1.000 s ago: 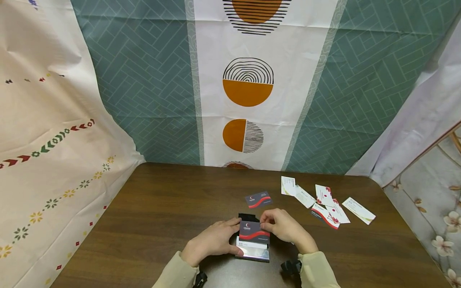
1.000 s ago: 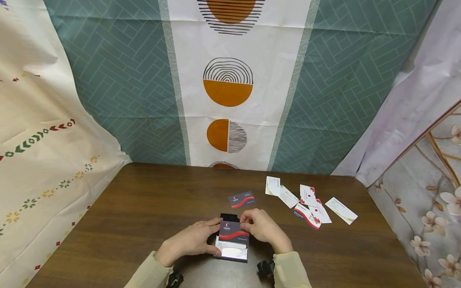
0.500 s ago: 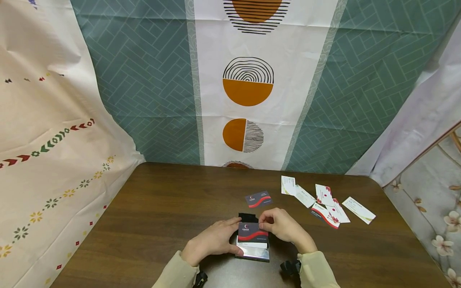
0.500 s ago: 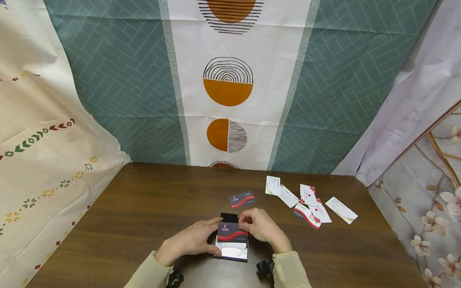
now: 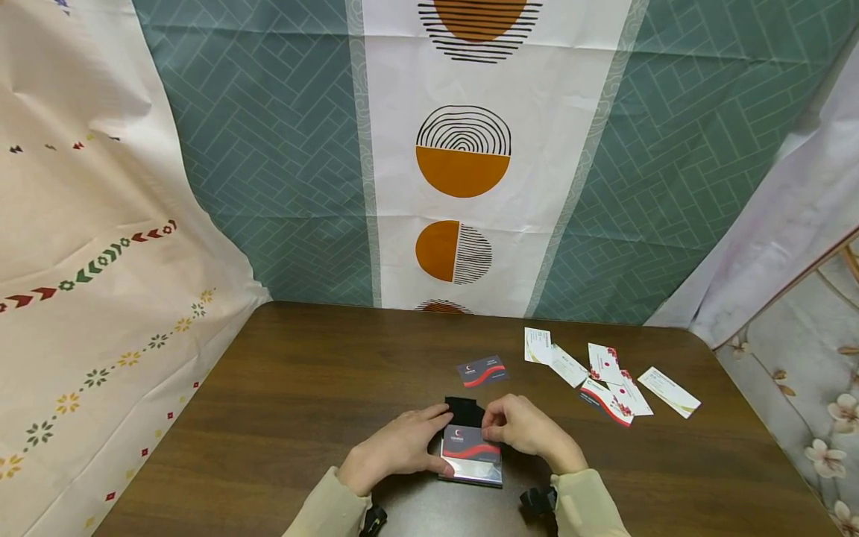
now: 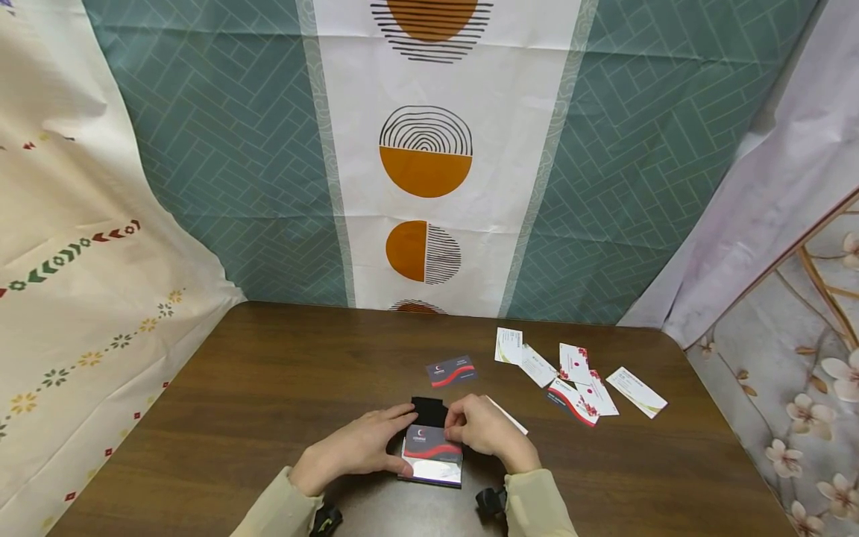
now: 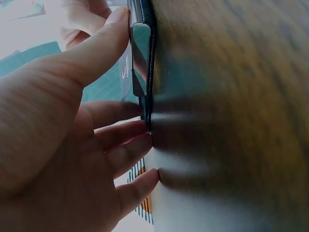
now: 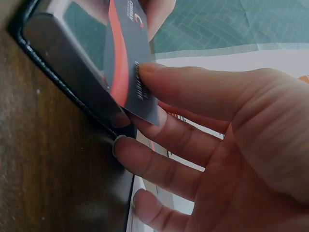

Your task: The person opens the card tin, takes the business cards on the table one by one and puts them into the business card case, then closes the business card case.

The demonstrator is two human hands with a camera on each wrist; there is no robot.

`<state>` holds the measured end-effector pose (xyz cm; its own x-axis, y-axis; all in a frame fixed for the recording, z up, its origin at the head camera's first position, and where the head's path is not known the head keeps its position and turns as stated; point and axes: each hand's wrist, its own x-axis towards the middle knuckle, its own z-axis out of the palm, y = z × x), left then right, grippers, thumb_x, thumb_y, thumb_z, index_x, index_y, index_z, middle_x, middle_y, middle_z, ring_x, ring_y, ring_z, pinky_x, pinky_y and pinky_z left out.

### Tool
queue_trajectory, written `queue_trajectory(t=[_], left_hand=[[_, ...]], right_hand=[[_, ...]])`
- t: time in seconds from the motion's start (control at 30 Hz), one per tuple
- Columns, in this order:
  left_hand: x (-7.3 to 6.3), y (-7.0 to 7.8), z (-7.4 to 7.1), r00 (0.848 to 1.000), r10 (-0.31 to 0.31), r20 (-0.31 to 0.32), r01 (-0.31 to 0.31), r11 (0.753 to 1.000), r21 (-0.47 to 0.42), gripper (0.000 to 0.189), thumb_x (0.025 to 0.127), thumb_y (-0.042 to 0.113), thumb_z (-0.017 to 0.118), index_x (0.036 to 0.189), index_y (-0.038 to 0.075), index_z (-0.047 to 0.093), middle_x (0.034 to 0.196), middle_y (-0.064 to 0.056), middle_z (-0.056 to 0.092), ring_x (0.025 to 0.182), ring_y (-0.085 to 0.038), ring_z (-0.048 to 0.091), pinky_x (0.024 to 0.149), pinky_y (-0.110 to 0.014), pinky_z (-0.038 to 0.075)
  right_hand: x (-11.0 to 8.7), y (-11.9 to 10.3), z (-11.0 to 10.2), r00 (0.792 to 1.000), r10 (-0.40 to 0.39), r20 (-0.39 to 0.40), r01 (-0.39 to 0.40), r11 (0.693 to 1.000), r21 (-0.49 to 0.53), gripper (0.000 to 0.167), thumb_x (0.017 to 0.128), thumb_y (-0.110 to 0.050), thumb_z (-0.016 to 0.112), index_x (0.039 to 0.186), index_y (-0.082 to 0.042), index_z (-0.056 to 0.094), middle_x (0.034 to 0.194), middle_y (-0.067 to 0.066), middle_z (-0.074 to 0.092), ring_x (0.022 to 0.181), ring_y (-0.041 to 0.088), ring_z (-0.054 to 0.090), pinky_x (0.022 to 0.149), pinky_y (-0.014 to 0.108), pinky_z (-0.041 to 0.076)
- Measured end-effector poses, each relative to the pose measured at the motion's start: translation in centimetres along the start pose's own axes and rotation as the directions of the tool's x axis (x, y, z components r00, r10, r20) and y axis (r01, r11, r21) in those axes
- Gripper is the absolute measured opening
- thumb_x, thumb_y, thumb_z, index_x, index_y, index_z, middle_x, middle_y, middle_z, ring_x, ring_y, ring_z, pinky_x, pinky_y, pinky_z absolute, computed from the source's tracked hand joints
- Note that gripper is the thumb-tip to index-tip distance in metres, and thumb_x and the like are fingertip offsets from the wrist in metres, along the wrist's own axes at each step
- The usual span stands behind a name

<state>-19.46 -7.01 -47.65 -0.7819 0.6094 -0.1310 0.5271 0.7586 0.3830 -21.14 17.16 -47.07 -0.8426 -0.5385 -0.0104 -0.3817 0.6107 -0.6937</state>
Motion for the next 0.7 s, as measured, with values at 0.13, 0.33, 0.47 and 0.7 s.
queue_trajectory(t=[0.13, 0.33, 0.47, 0.7], left_hand=[[-0.01, 0.07, -0.03, 1.0, -0.01, 0.02, 0.01, 1.0, 0.008, 0.087, 0.078, 0.061, 0.073, 0.145, 0.011, 0.049, 0.152, -0.005, 0.04, 0.135, -0.025, 0.042, 0.108, -0.041, 0.036], [0.08, 0.04, 0.02, 1.0, -0.007, 0.018, 0.007, 1.0, 0.009, 0.087, 0.078, 0.06, 0.073, 0.145, 0.01, 0.049, 0.152, -0.006, 0.04, 0.134, -0.026, 0.043, 0.108, -0.041, 0.037], [0.1, 0.0, 0.04, 1.0, -0.001, 0.013, 0.001, 1.0, 0.017, 0.087, 0.078, 0.06, 0.073, 0.145, 0.009, 0.049, 0.152, -0.006, 0.04, 0.134, -0.026, 0.043, 0.108, -0.041, 0.037], [-0.05, 0.08, -0.08, 1.0, -0.003, 0.011, 0.003, 1.0, 0.029, 0.087, 0.078, 0.06, 0.073, 0.145, 0.009, 0.049, 0.152, -0.005, 0.04, 0.134, -0.025, 0.043, 0.108, -0.039, 0.037]], right_hand=[[-0.09, -0.28, 0.0, 1.0, 0.012, 0.023, -0.012, 1.0, -0.021, 0.014, 0.081, -0.007, 0.077, 0.071, -0.016, 0.071, 0.063, -0.012, 0.06, 0.058, 0.003, 0.047, 0.051, 0.024, 0.04], [-0.17, -0.5, 0.05, 0.999, 0.012, 0.03, -0.01, 0.997, -0.072, 0.016, 0.081, -0.011, 0.078, 0.07, -0.019, 0.071, 0.062, -0.015, 0.058, 0.057, 0.004, 0.047, 0.049, 0.025, 0.04], [-0.15, -0.51, 0.14, 1.0, 0.015, 0.026, -0.013, 0.995, -0.095, 0.016, 0.08, -0.013, 0.08, 0.069, -0.021, 0.071, 0.063, -0.015, 0.058, 0.057, 0.004, 0.047, 0.05, 0.026, 0.04], [-0.03, -0.52, 0.33, 0.999, 0.004, 0.04, -0.001, 0.997, -0.074, 0.015, 0.079, -0.01, 0.079, 0.07, -0.018, 0.071, 0.063, -0.014, 0.058, 0.057, 0.003, 0.047, 0.05, 0.025, 0.04]])
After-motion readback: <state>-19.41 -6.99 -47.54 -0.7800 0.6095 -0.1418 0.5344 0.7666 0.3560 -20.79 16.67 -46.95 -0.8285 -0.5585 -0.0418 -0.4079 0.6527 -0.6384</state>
